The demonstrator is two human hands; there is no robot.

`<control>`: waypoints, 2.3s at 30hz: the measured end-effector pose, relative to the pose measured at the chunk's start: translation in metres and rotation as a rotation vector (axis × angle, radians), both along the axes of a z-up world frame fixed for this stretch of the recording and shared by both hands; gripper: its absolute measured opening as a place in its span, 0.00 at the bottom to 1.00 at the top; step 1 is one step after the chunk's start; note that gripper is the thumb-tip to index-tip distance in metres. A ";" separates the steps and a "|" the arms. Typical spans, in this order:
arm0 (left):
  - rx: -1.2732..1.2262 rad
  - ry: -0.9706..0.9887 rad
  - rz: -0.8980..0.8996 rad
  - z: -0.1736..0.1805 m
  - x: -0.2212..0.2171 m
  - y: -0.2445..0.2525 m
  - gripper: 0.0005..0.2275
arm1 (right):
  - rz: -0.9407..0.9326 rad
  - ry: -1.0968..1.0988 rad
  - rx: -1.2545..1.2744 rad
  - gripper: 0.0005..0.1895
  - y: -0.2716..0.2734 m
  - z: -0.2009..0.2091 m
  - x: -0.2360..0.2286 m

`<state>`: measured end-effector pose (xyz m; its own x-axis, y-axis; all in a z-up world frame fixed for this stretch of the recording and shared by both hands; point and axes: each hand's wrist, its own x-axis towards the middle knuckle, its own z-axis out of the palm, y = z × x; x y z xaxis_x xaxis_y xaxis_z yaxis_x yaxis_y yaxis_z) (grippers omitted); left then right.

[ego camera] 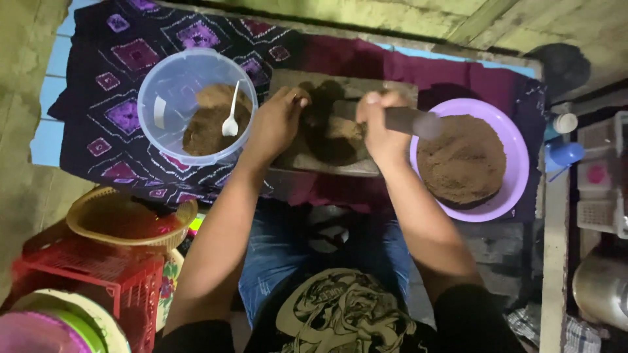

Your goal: Grinding brown ingredients into a fine powder using a traditional stone mortar and pestle.

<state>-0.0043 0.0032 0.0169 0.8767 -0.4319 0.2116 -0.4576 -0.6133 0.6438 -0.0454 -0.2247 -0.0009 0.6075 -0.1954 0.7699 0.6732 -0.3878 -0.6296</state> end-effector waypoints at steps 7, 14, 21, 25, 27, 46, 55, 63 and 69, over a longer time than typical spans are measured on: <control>0.014 0.013 0.016 -0.005 0.001 -0.001 0.08 | 0.255 0.196 0.320 0.15 -0.002 -0.004 -0.008; 0.028 0.002 -0.027 0.006 0.000 0.001 0.09 | 0.292 0.263 0.164 0.22 0.000 0.017 -0.036; 0.018 -0.005 -0.034 0.002 0.000 0.000 0.09 | 0.300 0.089 0.265 0.17 -0.005 0.022 -0.042; -0.008 -0.054 -0.025 0.006 -0.001 -0.001 0.08 | 0.208 0.025 0.178 0.15 -0.012 0.019 -0.031; 0.009 -0.070 -0.032 0.004 -0.002 0.001 0.09 | 0.103 0.238 0.136 0.18 -0.009 -0.001 -0.025; 0.023 -0.095 0.033 -0.019 -0.003 -0.005 0.10 | 0.366 0.120 0.515 0.13 -0.006 0.010 -0.040; -0.032 -0.053 -0.024 -0.003 -0.001 -0.001 0.08 | 0.226 0.252 0.201 0.12 0.008 0.003 -0.023; 0.003 -0.036 -0.035 0.004 -0.002 0.001 0.07 | 0.238 0.194 0.282 0.12 -0.007 0.001 -0.018; -0.011 -0.071 -0.009 0.004 -0.003 -0.003 0.08 | 0.193 0.287 0.203 0.11 0.002 0.017 -0.030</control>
<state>-0.0077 0.0001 0.0211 0.8554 -0.4372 0.2778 -0.5078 -0.6017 0.6165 -0.0753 -0.2223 0.0160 0.8325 -0.1874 0.5214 0.5075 -0.1195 -0.8533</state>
